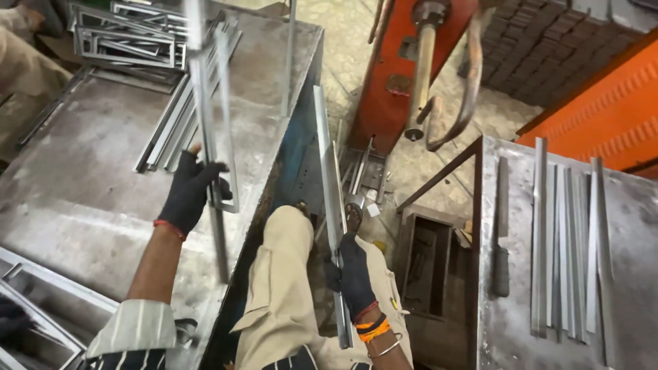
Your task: Assembling and welding metal components into frames using a manual spot welding machine and aligning parts by hand.
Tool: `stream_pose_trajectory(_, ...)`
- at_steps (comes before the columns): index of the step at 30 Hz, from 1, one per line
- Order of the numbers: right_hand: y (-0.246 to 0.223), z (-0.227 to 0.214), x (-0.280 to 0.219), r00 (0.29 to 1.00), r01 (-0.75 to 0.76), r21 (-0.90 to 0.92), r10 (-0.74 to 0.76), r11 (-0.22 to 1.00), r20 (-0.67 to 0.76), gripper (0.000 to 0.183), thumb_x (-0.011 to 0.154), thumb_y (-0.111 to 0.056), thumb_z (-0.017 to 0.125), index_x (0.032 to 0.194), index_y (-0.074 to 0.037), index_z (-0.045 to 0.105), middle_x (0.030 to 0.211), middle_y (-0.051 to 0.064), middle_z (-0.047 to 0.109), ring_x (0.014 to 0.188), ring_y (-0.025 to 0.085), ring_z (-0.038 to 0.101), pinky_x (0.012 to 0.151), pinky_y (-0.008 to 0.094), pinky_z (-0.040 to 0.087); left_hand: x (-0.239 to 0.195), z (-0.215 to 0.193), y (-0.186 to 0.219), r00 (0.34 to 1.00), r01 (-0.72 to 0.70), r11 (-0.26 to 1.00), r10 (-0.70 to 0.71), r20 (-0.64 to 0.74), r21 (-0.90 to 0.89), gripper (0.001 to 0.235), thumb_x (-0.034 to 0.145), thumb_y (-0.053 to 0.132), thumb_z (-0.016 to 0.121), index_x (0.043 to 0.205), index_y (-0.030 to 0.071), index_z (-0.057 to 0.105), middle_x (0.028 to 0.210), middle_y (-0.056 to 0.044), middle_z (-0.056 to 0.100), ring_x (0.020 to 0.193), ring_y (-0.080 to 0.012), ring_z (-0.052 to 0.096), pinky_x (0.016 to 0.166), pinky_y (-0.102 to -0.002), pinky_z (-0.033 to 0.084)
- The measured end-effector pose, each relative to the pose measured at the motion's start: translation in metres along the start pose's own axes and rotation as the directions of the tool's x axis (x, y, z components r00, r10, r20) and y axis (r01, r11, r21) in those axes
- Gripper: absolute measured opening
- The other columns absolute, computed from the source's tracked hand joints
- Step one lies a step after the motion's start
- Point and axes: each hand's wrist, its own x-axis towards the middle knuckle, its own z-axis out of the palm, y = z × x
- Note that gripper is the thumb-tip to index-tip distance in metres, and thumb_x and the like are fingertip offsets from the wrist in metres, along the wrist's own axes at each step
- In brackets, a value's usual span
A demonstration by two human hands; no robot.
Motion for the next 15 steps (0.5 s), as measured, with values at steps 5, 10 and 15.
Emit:
stream_pose_trajectory(5,0.015,-0.014,0.006,0.996,0.051,0.028,-0.053,0.998,0.066,0.048,0.105,-0.053,0.046,0.089,-0.009,0.058,0.056,0.001,0.044,0.041,0.011,0.042,0.038,0.027,0.031,-0.008,0.067,0.064,0.972,-0.214,0.953,0.229,0.046,-0.215,0.042,0.105,0.008,0.06,0.14,0.003,0.038,0.11,-0.014,0.069,0.064,-0.0205,0.066,0.056,-0.038,0.06)
stream_pose_trajectory(10,0.022,-0.012,0.003,0.995,0.086,0.011,-0.085,0.996,-0.043,0.028,0.099,-0.044,0.055,0.103,-0.016,0.058,0.079,0.0,0.051,0.049,0.012,0.049,0.042,0.029,0.04,0.007,0.112,0.015,0.976,-0.217,0.946,0.217,-0.026,-0.241,0.058,0.095,0.0,0.057,0.148,0.008,0.037,0.099,-0.015,0.073,0.051,-0.0168,0.062,0.043,-0.033,0.056)
stream_pose_trajectory(15,0.014,-0.013,-0.021,0.984,0.18,-0.018,-0.18,0.984,0.0,0.029,0.102,-0.041,0.055,0.108,-0.014,0.064,0.07,0.001,0.051,0.044,0.011,0.047,0.038,0.027,0.035,-0.009,0.157,-0.041,0.988,-0.156,0.97,0.155,-0.02,-0.189,0.075,0.093,-0.006,0.06,0.162,0.016,0.042,0.097,-0.012,0.078,0.049,-0.0098,0.052,0.043,-0.026,0.043)
